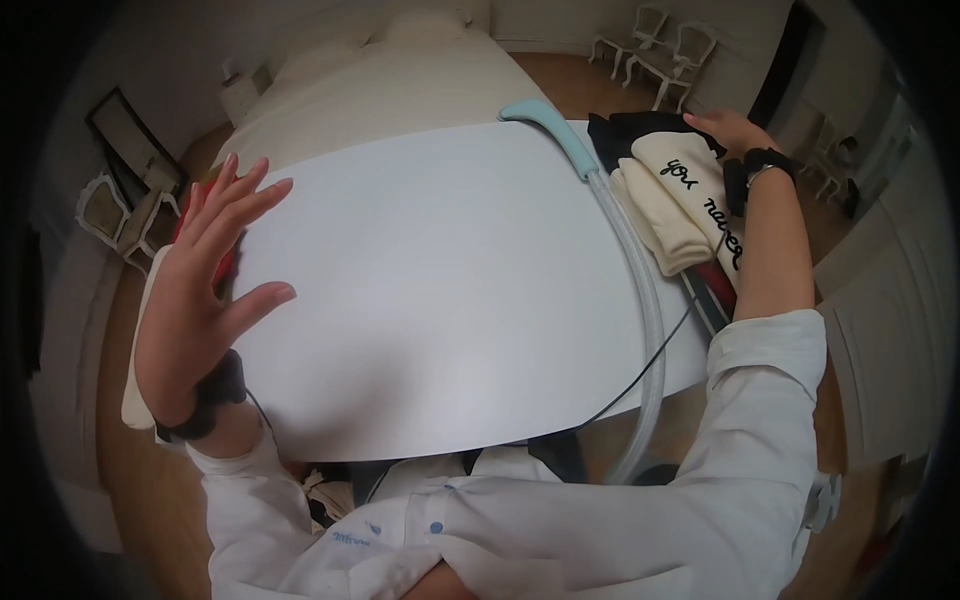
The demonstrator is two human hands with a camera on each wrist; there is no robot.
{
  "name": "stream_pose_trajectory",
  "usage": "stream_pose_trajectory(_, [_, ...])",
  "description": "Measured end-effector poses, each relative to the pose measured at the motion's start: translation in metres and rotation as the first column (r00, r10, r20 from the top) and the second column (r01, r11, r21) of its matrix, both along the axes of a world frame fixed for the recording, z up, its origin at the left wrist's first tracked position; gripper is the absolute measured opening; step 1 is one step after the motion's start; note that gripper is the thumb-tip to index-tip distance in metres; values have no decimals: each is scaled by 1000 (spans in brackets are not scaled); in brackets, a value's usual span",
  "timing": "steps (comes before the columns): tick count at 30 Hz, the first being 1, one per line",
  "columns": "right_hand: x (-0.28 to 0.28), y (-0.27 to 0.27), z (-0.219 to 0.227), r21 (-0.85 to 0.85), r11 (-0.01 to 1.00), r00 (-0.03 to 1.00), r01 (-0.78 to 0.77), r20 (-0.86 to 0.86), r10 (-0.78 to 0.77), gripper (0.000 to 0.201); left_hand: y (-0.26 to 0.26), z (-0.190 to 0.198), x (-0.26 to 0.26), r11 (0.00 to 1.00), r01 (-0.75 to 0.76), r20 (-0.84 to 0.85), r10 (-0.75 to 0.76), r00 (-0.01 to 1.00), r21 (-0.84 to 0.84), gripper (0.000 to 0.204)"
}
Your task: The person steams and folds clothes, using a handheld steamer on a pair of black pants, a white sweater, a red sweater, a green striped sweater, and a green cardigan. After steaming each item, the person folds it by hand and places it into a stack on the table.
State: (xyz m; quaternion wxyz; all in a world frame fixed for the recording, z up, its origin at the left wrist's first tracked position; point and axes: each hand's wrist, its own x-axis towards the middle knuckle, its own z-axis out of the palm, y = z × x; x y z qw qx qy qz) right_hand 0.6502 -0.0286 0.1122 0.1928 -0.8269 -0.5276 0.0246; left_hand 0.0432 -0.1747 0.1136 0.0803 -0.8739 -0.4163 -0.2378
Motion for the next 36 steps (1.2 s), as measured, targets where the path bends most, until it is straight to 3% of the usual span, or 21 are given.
stream_pose_trajectory(3, [29, 51, -10, -2, 996, 994, -91, 56, 91, 67, 16, 0, 5, 1000, -14, 27, 14, 1000, -18, 77])
stream_pose_trajectory(5, [24, 64, -15, -216, 976, 966, -14, 250, 69, 60, 22, 0, 1, 999, -11, 29, 13, 999, -49, 77])
stream_pose_trajectory(8, [2, 71, -33, -144, 990, 964, 4, 263, 34, 50, 28, 3, -7, 998, -45, 49, 47, 998, -49, 71])
stream_pose_trajectory(10, [-9, 82, -40, -163, 986, 958, -30, 278, 75, 56, 28, 5, -14, 983, -93, 149, 117, 982, -160, 71])
stream_pose_trajectory(12, [-6, 104, -52, -270, 956, 893, 113, 449, 21, 66, 27, 8, -28, 964, -131, 194, 178, 965, -230, 68])
stream_pose_trajectory(14, [-13, 105, -52, -299, 944, 919, 140, 394, -11, 72, 27, 8, -48, 958, -282, 164, 285, 944, -45, 65])
stream_pose_trajectory(16, [-16, 102, -47, -373, 919, 967, 127, 255, -30, 69, 20, 12, -69, 940, -317, 340, 259, 904, 125, 55])
stream_pose_trajectory(18, [-12, 109, -49, -394, 910, 950, 133, 312, -4, 60, 12, 22, -98, 822, -448, 379, 312, 871, 351, 44])
stream_pose_trajectory(19, [1, 119, -53, -396, 910, 946, 124, 325, 12, 56, 6, 26, -109, 821, -450, 375, 318, 871, 351, 44])
stream_pose_trajectory(21, [16, 128, -58, -402, 908, 940, 117, 341, 30, 53, -4, 30, -118, 775, -564, 624, 297, 723, 285, 36])
stream_pose_trajectory(23, [15, 128, -56, -332, 929, 907, 166, 421, -12, 45, -11, 30, -116, 754, -594, 742, 223, 632, 279, 36])
stream_pose_trajectory(25, [12, 124, -56, -240, 959, 891, 151, 454, -26, 42, -10, 28, -106, 846, -420, 899, -142, 415, 327, 41])
stream_pose_trajectory(26, [16, 125, -57, -144, 981, 875, 133, 482, -48, 39, -10, 27, -94, 846, -424, 901, -141, 410, 325, 41])
stream_pose_trajectory(27, [20, 131, -54, -144, 981, 873, 132, 485, -47, 39, -10, 26, -82, 752, -571, 842, 39, 538, 330, 42])
stream_pose_trajectory(28, [41, 147, -53, -58, 998, 865, 23, 501, 10, 40, -10, 25, -77, 628, -689, 754, 237, 612, 362, 44])
stream_pose_trajectory(29, [55, 162, -49, 27, 995, 851, -91, 521, 63, 40, -9, 25, -77, 627, -690, 755, 239, 611, 361, 44])
stream_pose_trajectory(31, [60, 176, -32, 322, 888, 857, -329, 496, 138, 39, -5, 24, -80, 668, -657, 805, 146, 576, 349, 43])
stream_pose_trajectory(35, [10, 185, 33, 590, 643, 854, -488, 476, 212, 47, 4, 23, -87, 689, -578, 733, 99, 673, 438, 40])
stream_pose_trajectory(36, [-11, 179, 47, 648, 490, 805, -583, 540, 245, 45, 6, 24, -87, 745, -530, 748, 63, 660, 405, 36])
